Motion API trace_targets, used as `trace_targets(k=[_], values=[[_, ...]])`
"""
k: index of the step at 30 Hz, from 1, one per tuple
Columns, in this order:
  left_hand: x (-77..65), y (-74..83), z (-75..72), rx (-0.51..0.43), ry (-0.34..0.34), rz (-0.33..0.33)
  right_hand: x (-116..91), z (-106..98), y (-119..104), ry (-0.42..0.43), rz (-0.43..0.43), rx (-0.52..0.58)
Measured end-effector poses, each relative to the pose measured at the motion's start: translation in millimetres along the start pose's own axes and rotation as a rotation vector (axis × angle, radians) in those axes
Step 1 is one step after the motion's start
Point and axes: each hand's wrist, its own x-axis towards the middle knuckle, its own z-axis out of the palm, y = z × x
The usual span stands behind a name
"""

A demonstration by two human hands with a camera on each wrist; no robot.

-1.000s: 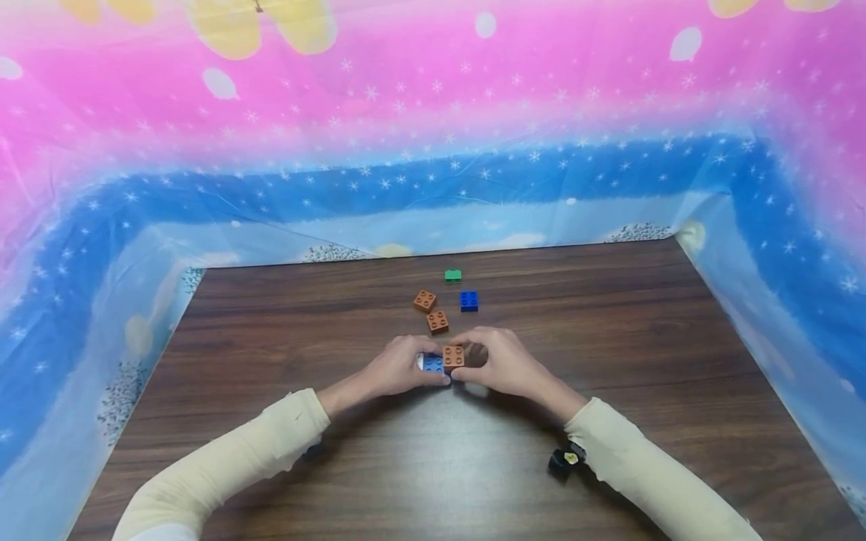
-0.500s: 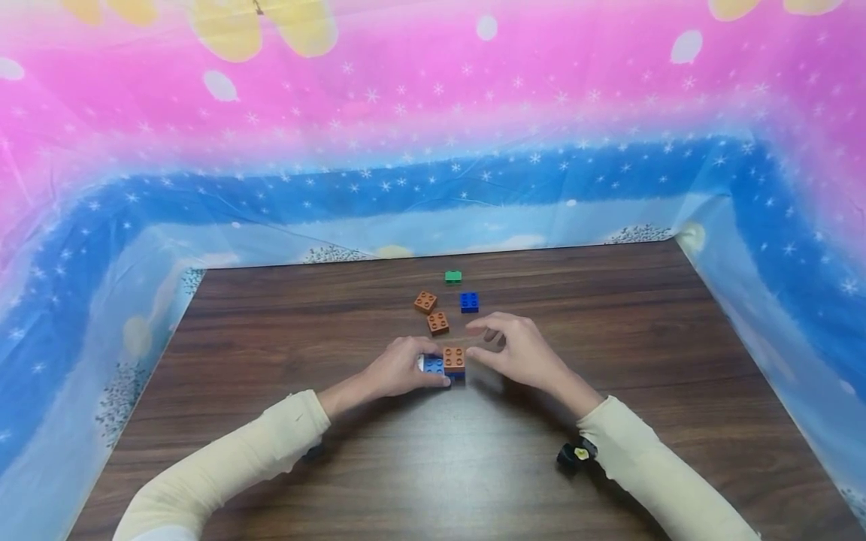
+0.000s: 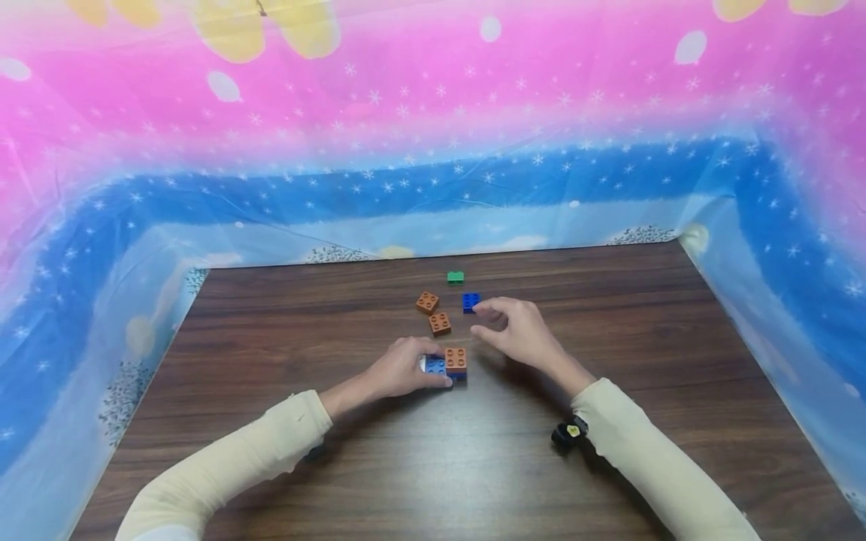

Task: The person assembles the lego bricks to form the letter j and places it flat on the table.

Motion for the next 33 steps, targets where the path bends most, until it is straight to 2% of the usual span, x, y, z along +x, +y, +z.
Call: trace_targets(k=[9,18,23,33], values=[[0.1,-0.5,0.6,0.001,-0.006,-0.004,15.4,3.8,15.0,0.009,0.024,-0.016],[-1.2,0.0,0.9,-0.001,-0.002,0.000,31.4,7.6,27.4,-0.046,0.058,-0.064],[-0.6,1.1,0.8,0.006,-0.002,-0.011,37.5,9.8,33.4,-0.063,0.075,-0.048],[-0.8,0.5,1.5,0.021,0.008,0.011,45.4,16.6,42.0,-0.122,0.129,-0.025]])
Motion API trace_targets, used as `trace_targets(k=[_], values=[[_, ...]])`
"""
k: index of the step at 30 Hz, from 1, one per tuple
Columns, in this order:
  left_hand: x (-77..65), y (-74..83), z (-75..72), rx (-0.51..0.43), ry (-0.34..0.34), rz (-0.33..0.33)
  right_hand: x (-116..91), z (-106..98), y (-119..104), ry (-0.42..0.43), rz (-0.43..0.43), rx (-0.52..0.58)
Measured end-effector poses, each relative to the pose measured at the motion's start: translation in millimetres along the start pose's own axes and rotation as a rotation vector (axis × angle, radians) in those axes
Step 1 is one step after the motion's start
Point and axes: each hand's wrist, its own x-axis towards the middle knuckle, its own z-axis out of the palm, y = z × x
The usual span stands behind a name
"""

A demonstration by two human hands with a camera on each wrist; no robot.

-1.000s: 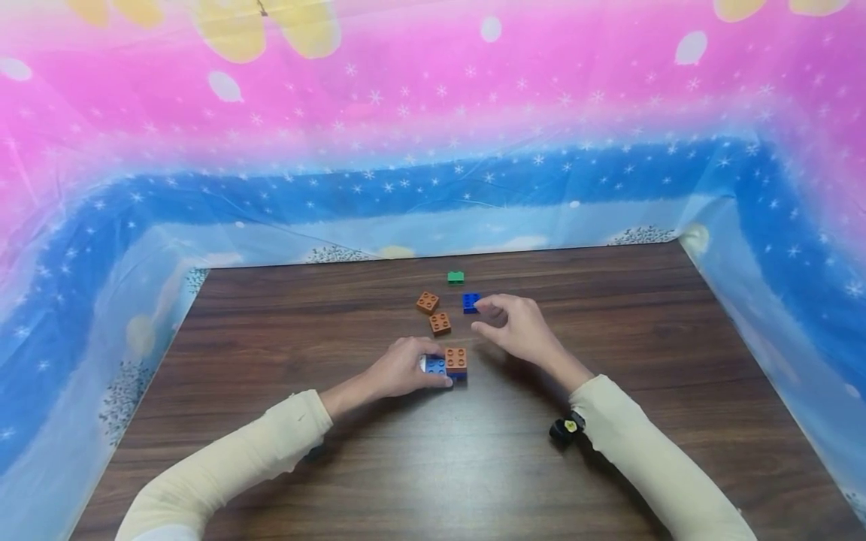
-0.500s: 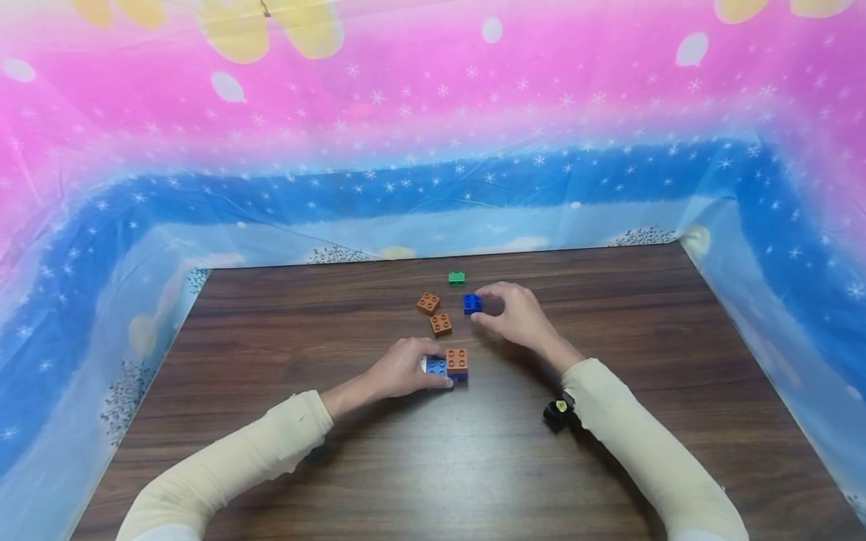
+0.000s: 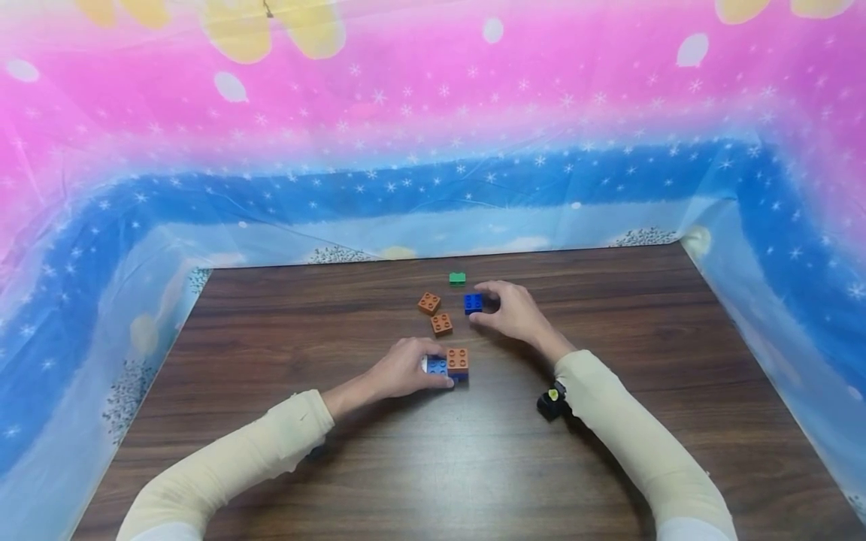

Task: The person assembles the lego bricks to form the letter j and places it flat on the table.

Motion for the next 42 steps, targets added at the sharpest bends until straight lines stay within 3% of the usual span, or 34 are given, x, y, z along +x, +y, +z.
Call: trace_targets(k=[17,27,42], values=[[-1.4,-1.7,-0.9,-0.015,-0.003,-0.003,16.0,7.0,-0.3,-0.031,-0.001,-0.048],[-2.0,-1.9,0.0,-0.021,-0.011,-0.002,14.2,6.9,1.0,-0.030,-0.031,-0.076],[-0.8,-2.1,0.4,-0.015,-0.013,-0.014,2.6,-2.2,-8.9,-0.036,0.031,-0.022]])
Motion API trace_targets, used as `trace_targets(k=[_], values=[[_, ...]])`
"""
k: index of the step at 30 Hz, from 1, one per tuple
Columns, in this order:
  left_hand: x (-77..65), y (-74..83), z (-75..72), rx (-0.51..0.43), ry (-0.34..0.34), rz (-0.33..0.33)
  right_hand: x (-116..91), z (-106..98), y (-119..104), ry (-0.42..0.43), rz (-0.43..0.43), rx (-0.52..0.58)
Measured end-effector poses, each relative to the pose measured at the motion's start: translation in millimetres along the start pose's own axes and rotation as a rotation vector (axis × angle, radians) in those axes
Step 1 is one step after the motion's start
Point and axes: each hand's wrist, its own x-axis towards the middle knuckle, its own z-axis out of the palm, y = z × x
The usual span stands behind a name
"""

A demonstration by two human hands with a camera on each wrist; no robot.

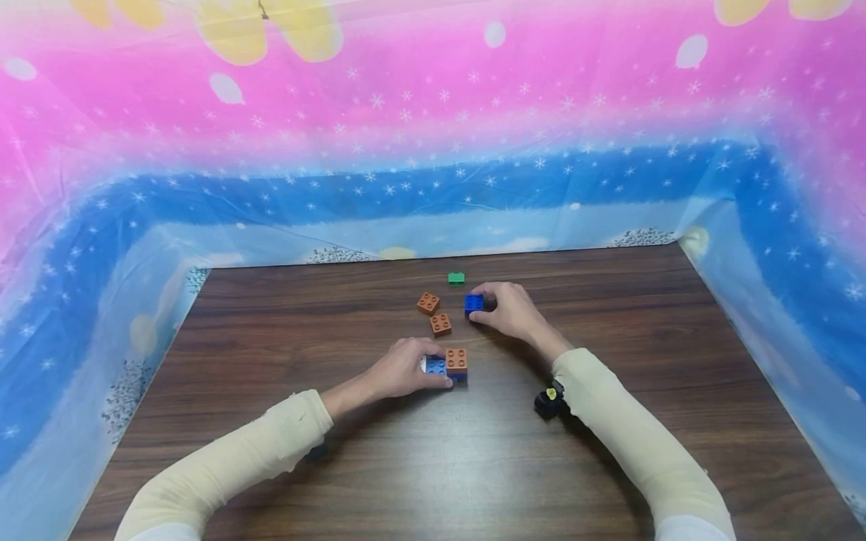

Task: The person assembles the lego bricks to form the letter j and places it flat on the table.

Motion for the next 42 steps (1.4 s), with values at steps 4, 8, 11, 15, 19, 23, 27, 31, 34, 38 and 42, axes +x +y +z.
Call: trace_targets(k=[4,8,11,15,19,23,27,31,34,38,42], values=[[-0.1,0.6,-0.4,-0.001,0.004,-0.003,-5.2,-2.3,-3.5,0.000,-0.008,0.002],[0.0,0.8,-0.3,0.001,0.004,0.003,-11.1,-4.0,-7.2,0.010,-0.026,-0.010],[0.1,0.7,-0.3,-0.001,0.006,0.009,-15.8,-5.0,-10.6,0.021,-0.049,-0.011],[0.4,0.6,0.1,-0.003,0.010,0.006,-22.2,-6.0,-15.4,0.033,-0.078,0.005],[0.5,0.4,0.9,-0.004,0.014,0.008,-28.3,-6.0,-20.7,0.039,-0.089,0.021],[0.6,0.7,1.4,-0.008,0.016,0.013,-34.5,-6.9,-27.0,0.044,-0.098,0.037],[0.9,1.5,1.4,-0.009,0.014,0.010,-40.1,-8.7,-32.2,0.056,-0.115,0.045],[1.0,1.2,1.2,-0.010,0.014,0.014,-45.0,-10.3,-37.1,0.069,-0.137,0.045],[1.3,0.7,1.4,-0.015,0.016,0.024,-49.4,-11.4,-41.1,0.076,-0.149,0.046],[2.0,-0.4,2.1,-0.025,0.016,0.032,-55.3,-12.2,-45.9,0.081,-0.157,0.046],[2.1,-1.1,3.0,-0.028,0.015,0.033,-61.2,-11.9,-50.2,0.082,-0.170,0.046]])
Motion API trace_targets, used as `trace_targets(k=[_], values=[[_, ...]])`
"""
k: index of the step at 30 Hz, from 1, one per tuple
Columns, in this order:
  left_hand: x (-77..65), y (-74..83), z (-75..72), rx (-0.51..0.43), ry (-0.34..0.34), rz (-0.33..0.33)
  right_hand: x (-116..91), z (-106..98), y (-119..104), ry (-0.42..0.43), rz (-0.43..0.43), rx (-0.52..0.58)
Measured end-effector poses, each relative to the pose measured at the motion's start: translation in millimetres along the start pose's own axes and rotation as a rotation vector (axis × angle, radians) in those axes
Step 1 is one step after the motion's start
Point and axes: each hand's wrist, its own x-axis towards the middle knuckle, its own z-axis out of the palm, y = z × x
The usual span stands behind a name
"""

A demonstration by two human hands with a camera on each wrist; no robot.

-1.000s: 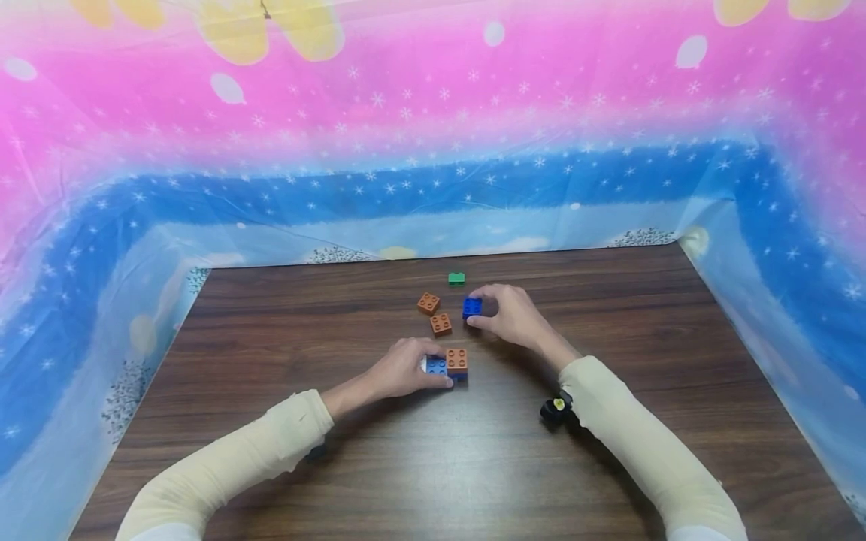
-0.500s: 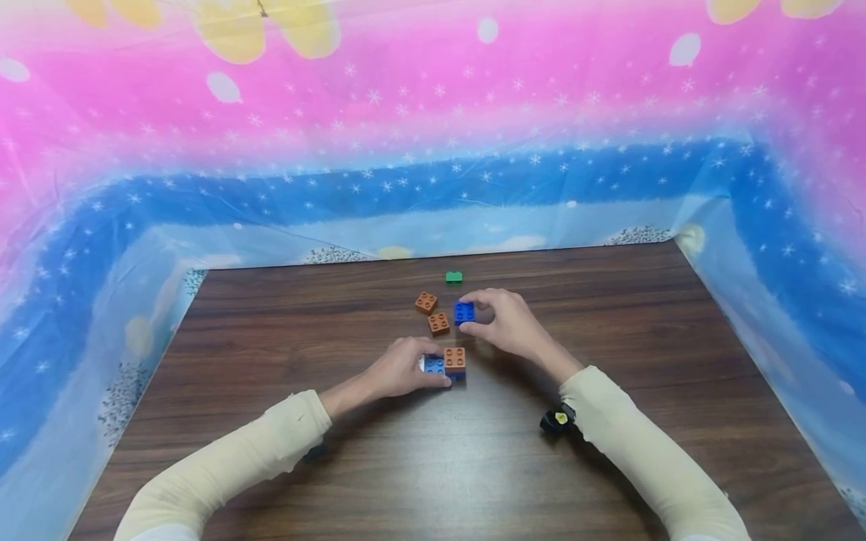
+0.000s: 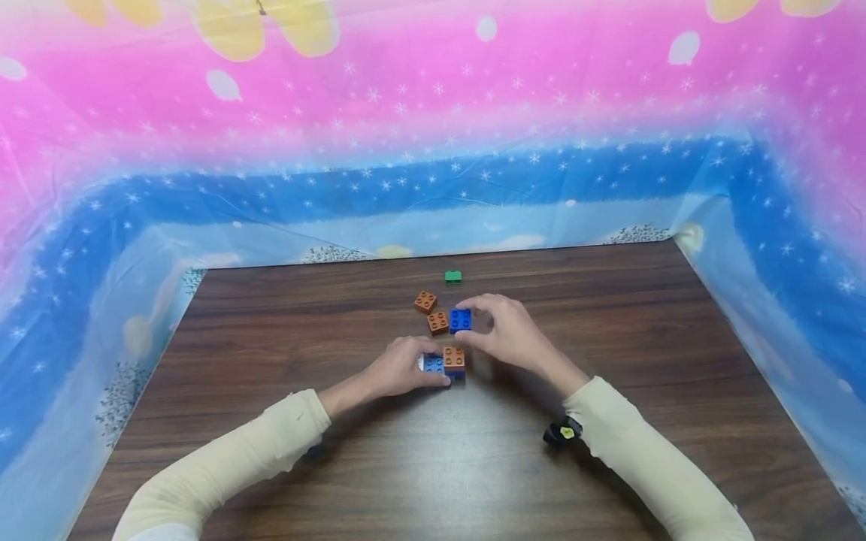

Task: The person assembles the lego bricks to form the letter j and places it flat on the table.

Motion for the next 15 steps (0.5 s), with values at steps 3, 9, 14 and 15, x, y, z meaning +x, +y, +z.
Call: trace_targets(k=[3,9,14,15], values=[[-0.5,0.5,-0.4,0.004,0.001,-0.002,-3.9,0.1,-4.1,-0.003,-0.013,0.003],[-0.5,1.2,-0.9,0.004,0.009,0.009,-10.9,1.4,-9.4,-0.011,-0.033,0.007],[-0.2,1.4,-0.8,0.006,0.011,0.012,-16.0,4.2,-12.8,-0.013,-0.057,-0.002],[-0.1,1.3,-0.9,0.005,0.010,0.014,-17.0,4.9,-13.1,-0.012,-0.062,-0.004]])
